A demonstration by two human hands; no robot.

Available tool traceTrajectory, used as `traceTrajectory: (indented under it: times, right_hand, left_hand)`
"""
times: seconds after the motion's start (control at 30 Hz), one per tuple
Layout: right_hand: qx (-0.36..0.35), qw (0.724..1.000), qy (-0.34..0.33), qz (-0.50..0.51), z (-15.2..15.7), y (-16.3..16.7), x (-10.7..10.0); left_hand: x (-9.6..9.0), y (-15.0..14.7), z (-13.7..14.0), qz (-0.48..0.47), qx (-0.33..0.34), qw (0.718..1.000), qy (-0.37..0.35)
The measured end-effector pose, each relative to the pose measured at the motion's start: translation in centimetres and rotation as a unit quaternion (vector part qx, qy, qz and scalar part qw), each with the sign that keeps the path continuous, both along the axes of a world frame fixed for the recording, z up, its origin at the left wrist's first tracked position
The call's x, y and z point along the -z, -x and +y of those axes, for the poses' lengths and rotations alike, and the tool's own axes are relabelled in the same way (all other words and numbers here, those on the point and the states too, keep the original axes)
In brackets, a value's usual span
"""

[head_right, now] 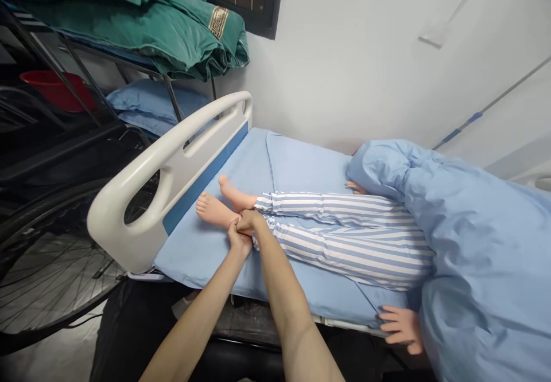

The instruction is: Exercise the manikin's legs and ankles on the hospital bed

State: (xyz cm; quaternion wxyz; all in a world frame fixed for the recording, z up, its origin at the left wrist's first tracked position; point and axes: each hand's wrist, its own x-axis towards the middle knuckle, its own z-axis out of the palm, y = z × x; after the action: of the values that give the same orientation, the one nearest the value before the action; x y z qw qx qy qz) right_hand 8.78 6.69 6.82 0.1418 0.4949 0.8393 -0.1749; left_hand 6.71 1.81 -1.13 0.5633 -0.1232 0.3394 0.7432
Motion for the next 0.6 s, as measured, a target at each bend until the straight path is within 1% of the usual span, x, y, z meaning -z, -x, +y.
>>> traceTrajectory:
  times: [0.1, 0.17, 0.23, 0.43, 0.5, 0.6]
  right_hand:
    - [-0.021, 0.999, 0.026, 0.01, 0.2, -0.4, -0.2]
    - [-0.025, 0.999, 0.02, 0.021, -0.1, -0.8, -0.2]
    - [-0.024, 0.999, 0.005, 0.028, -0.7, -1.0, -0.2]
    - [-0.006, 0.998, -0.049, 0.025, -2.4, -1.1, 0.2]
    - [0.007, 0.997, -0.078, 0.026, -3.0, -1.3, 1.0]
    - [0.033, 0.984, -0.167, 0.05, -4.2, -1.6, 2.6]
  left_hand:
    - [1.1, 0.1, -0.6, -0.008, 0.016, 0.996, -0.092]
    - [1.5, 0.1, -0.9, -0.01, 0.018, 0.994, -0.106]
    - [1.6, 0.0, -1.1, -0.005, 0.012, 0.995, -0.101]
    - [1.2, 0.0, -1.5, -0.023, 0.047, 0.995, -0.086]
    - [1.4, -0.1, -1.7, -0.01, 0.044, 0.997, -0.055]
    - [1.7, -0.3, -2.1, 0.033, 0.024, 0.999, 0.014]
